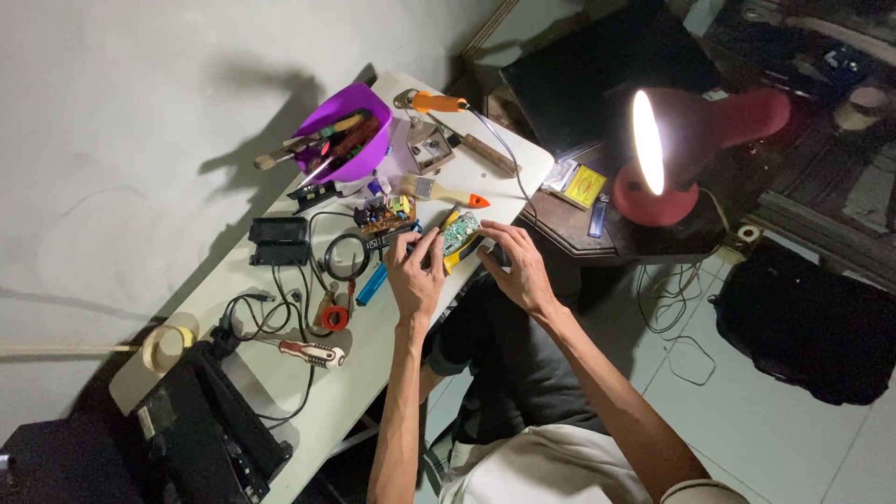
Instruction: Soldering components onto a circuit board and cleaning it with a brush at a repair bench.
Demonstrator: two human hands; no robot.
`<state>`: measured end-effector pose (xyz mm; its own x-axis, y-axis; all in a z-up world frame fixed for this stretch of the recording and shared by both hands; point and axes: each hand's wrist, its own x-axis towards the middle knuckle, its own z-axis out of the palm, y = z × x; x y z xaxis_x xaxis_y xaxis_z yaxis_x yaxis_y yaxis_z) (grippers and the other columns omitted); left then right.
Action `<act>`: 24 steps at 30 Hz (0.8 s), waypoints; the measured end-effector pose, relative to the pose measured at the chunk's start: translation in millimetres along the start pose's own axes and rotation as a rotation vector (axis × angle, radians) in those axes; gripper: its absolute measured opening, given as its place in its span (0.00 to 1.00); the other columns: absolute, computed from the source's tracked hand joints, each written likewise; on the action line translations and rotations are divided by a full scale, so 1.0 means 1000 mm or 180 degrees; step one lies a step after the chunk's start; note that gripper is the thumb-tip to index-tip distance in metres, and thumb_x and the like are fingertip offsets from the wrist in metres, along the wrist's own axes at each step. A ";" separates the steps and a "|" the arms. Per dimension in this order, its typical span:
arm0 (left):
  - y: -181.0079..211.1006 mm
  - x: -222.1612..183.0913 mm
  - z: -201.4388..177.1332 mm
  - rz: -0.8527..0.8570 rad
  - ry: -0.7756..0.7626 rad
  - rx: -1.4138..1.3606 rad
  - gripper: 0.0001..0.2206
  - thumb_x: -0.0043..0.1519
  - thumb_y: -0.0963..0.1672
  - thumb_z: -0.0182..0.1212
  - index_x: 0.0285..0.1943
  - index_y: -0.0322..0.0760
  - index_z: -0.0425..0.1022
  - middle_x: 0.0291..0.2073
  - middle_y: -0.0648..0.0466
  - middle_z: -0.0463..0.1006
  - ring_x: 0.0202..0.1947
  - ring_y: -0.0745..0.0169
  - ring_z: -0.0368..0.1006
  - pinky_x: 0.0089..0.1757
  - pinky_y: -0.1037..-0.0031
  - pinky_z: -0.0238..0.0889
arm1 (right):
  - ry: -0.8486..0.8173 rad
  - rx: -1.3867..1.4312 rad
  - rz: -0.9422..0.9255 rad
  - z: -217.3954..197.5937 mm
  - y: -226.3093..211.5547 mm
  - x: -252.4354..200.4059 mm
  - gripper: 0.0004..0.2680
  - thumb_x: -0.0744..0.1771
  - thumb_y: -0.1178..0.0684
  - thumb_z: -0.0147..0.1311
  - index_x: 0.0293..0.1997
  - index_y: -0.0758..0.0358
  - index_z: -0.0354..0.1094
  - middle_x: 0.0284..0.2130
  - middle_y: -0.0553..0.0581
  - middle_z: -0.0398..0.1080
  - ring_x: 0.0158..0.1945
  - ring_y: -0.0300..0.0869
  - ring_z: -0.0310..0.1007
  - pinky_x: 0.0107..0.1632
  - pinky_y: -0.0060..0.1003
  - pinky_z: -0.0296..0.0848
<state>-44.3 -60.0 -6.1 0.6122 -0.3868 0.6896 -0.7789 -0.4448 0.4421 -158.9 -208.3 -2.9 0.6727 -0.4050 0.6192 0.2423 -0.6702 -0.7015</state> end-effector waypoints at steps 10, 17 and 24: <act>-0.001 -0.002 -0.003 -0.0132 -0.0008 -0.0147 0.13 0.65 0.48 0.65 0.55 0.43 0.81 0.45 0.52 0.75 0.47 0.53 0.76 0.48 0.60 0.67 | -0.0009 -0.0002 -0.0060 0.002 -0.001 -0.003 0.14 0.66 0.59 0.62 0.59 0.61 0.72 0.54 0.62 0.73 0.55 0.57 0.74 0.54 0.51 0.73; -0.001 -0.006 -0.007 -0.0261 0.0194 -0.0280 0.17 0.66 0.47 0.63 0.62 0.42 0.76 0.51 0.50 0.74 0.52 0.50 0.74 0.51 0.58 0.65 | -0.0030 0.0082 0.0143 0.005 -0.008 -0.035 0.22 0.65 0.62 0.60 0.69 0.63 0.62 0.66 0.67 0.63 0.65 0.60 0.66 0.60 0.53 0.69; 0.000 -0.022 -0.015 -0.0222 0.0461 -0.0496 0.15 0.65 0.45 0.63 0.60 0.41 0.78 0.49 0.50 0.74 0.51 0.53 0.73 0.53 0.60 0.66 | -0.0176 -0.0502 0.0304 0.013 0.000 -0.085 0.24 0.64 0.58 0.61 0.70 0.62 0.60 0.66 0.65 0.63 0.64 0.59 0.67 0.62 0.54 0.68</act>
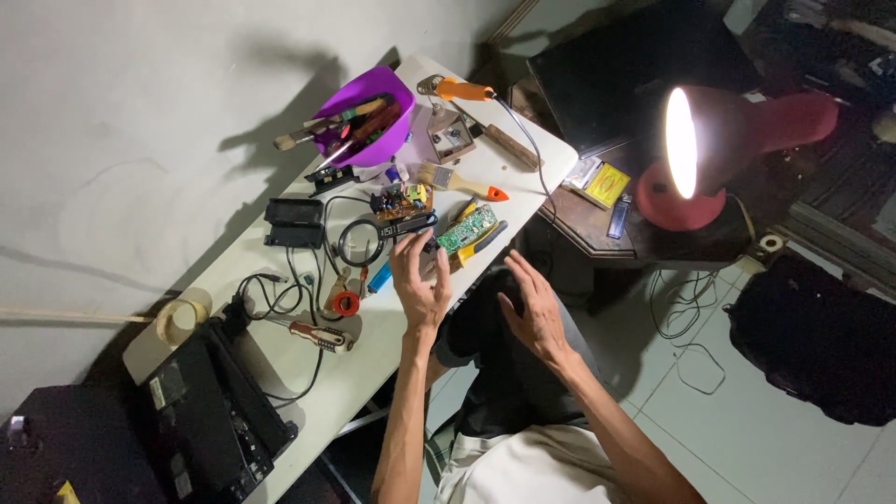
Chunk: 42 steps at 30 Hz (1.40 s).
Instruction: Soldering components onto a circuit board and cleaning it with a brush at a repair bench.
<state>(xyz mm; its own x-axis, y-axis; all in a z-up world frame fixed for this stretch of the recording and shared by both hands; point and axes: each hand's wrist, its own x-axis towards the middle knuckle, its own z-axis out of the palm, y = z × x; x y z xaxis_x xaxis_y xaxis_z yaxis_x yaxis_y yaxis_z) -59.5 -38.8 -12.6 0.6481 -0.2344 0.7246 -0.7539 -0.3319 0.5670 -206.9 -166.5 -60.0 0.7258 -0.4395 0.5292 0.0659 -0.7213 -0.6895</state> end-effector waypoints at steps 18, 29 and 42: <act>0.009 -0.001 -0.017 -0.0272 0.0258 -0.0315 0.10 0.65 0.46 0.60 0.50 0.36 0.71 0.46 0.49 0.73 0.46 0.53 0.71 0.50 0.58 0.63 | -0.0022 -0.0703 -0.0582 -0.003 0.021 -0.015 0.13 0.64 0.49 0.61 0.54 0.45 0.73 0.59 0.51 0.70 0.66 0.46 0.68 0.68 0.48 0.61; 0.020 -0.002 -0.020 -0.0677 0.0353 -0.0571 0.08 0.69 0.46 0.55 0.42 0.37 0.65 0.46 0.49 0.71 0.49 0.53 0.68 0.54 0.61 0.59 | -0.0039 -0.0712 -0.0583 -0.017 0.026 -0.028 0.14 0.64 0.50 0.61 0.55 0.44 0.73 0.60 0.51 0.69 0.68 0.45 0.66 0.68 0.47 0.59; 0.032 -0.008 -0.029 -0.0579 0.0143 -0.0524 0.07 0.69 0.44 0.53 0.48 0.35 0.66 0.45 0.49 0.69 0.47 0.53 0.66 0.50 0.65 0.60 | -0.0491 0.2055 -0.0339 -0.126 -0.115 -0.049 0.06 0.66 0.49 0.51 0.29 0.51 0.69 0.21 0.48 0.68 0.25 0.39 0.66 0.34 0.36 0.67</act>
<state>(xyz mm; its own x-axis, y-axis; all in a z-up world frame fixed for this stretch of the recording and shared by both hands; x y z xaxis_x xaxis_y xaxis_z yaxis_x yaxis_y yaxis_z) -91.9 -21.2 10.4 0.7722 -0.1422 0.6193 -0.6349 -0.2109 0.7432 -336.5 -129.0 55.4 0.7790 -0.2674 0.5671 0.5042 -0.2704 -0.8201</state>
